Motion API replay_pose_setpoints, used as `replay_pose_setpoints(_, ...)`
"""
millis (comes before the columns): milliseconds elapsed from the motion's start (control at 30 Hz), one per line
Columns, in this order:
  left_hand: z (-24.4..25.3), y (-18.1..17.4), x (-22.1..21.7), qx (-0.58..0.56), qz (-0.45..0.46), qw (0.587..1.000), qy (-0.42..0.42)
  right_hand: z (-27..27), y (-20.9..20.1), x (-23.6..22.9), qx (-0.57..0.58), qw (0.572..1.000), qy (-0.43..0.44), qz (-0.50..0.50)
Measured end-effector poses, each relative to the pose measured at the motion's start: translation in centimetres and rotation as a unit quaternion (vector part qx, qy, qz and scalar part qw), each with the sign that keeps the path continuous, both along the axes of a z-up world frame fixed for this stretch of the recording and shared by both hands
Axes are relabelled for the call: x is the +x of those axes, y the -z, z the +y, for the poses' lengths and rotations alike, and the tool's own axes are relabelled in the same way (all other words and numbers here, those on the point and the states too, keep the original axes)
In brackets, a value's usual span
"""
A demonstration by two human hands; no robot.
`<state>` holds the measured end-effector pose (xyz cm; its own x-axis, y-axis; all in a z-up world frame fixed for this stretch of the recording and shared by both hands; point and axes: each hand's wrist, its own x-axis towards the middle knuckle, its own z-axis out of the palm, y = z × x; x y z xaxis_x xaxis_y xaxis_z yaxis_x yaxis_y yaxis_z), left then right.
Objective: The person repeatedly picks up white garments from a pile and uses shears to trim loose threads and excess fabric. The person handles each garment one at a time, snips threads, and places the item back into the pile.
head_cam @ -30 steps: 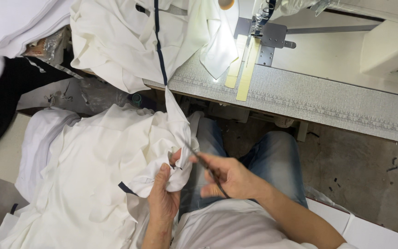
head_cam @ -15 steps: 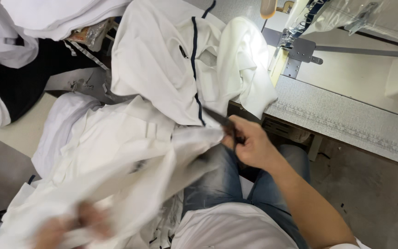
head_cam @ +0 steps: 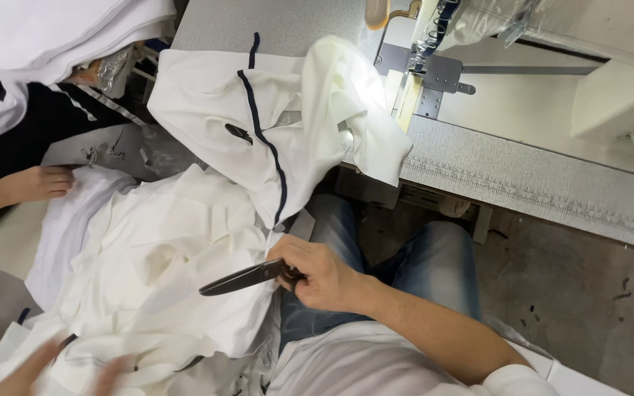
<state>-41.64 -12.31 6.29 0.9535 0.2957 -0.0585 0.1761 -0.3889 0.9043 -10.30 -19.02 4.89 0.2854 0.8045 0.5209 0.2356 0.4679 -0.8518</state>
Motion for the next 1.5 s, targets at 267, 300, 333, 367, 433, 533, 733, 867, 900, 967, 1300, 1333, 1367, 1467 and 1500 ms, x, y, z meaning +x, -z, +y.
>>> replay_pose_setpoints(267, 2.2, -6.0, 14.6, 0.076, 0.096, 0.991, -0.057, -1.7, -2.9, 3.5, -0.066, 0.994, -0.067, -0.052)
replay_pose_setpoints(300, 1.7, -7.2, 14.7, -0.018, 0.148, 0.986, -0.077, -1.6, -2.6, 4.7, -0.154, 0.980, -0.093, -0.080)
replay_pose_setpoints(333, 1.0, -8.4, 14.4, -0.113, 0.202, 0.967, -0.103, -1.5, -2.1, 5.6, -0.242, 0.957, -0.124, -0.104)
replay_pose_setpoints(367, 1.0, -8.7, 13.9, -0.116, 0.206, 0.966, -0.101, -1.2, -0.9, 5.6, -0.245, 0.956, -0.125, -0.100)
replay_pose_setpoints(433, 1.3, -9.4, 13.0, -0.203, 0.030, 0.976, 0.074, 0.1, 1.2, 5.7, -0.257, 0.948, -0.149, -0.113)
replay_pose_setpoints(533, 3.1, -7.9, 9.9, -0.074, -0.067, 0.993, 0.057, 0.9, 4.1, 6.6, -0.194, 0.966, -0.105, -0.136)
replay_pose_setpoints(733, 5.7, -4.9, 8.0, 0.104, 0.274, 0.933, -0.210, -4.5, -3.4, 10.2, -0.358, 0.934, 0.019, -0.003)
replay_pose_setpoints(867, 1.8, -5.3, 15.2, 0.029, 0.110, 0.983, -0.146, -6.9, -5.9, 10.0, -0.390, 0.920, 0.044, 0.012)
replay_pose_setpoints(900, 0.8, -5.2, 17.0, 0.051, 0.072, 0.994, -0.072, -7.4, -6.0, 10.0, -0.352, 0.935, 0.046, -0.014)
replay_pose_setpoints(967, -0.2, -4.5, 19.4, 0.071, 0.031, 0.997, 0.002, -8.4, -6.5, 10.1, -0.315, 0.947, 0.049, -0.040)
replay_pose_setpoints(1300, -1.0, -1.7, 21.4, -0.163, 0.035, 0.985, 0.046, -9.0, -6.8, 10.9, -0.390, 0.902, 0.185, 0.003)
replay_pose_setpoints(1333, -0.9, -1.9, 21.5, -0.219, 0.052, 0.974, 0.039, -8.7, -6.7, 10.9, -0.404, 0.894, 0.192, 0.007)
replay_pose_setpoints(1367, -0.6, -0.3, 20.8, -0.218, 0.051, 0.974, 0.037, -8.4, -6.7, 11.0, -0.403, 0.895, 0.191, 0.006)
replay_pose_setpoints(1467, -0.1, 3.0, 18.8, -0.463, 0.015, 0.886, -0.039, -8.1, -6.0, 11.0, -0.481, 0.851, 0.210, 0.022)
replay_pose_setpoints(1500, 0.2, 3.0, 18.5, -0.467, 0.015, 0.880, -0.078, -8.0, -5.6, 11.0, -0.463, 0.867, 0.183, 0.010)
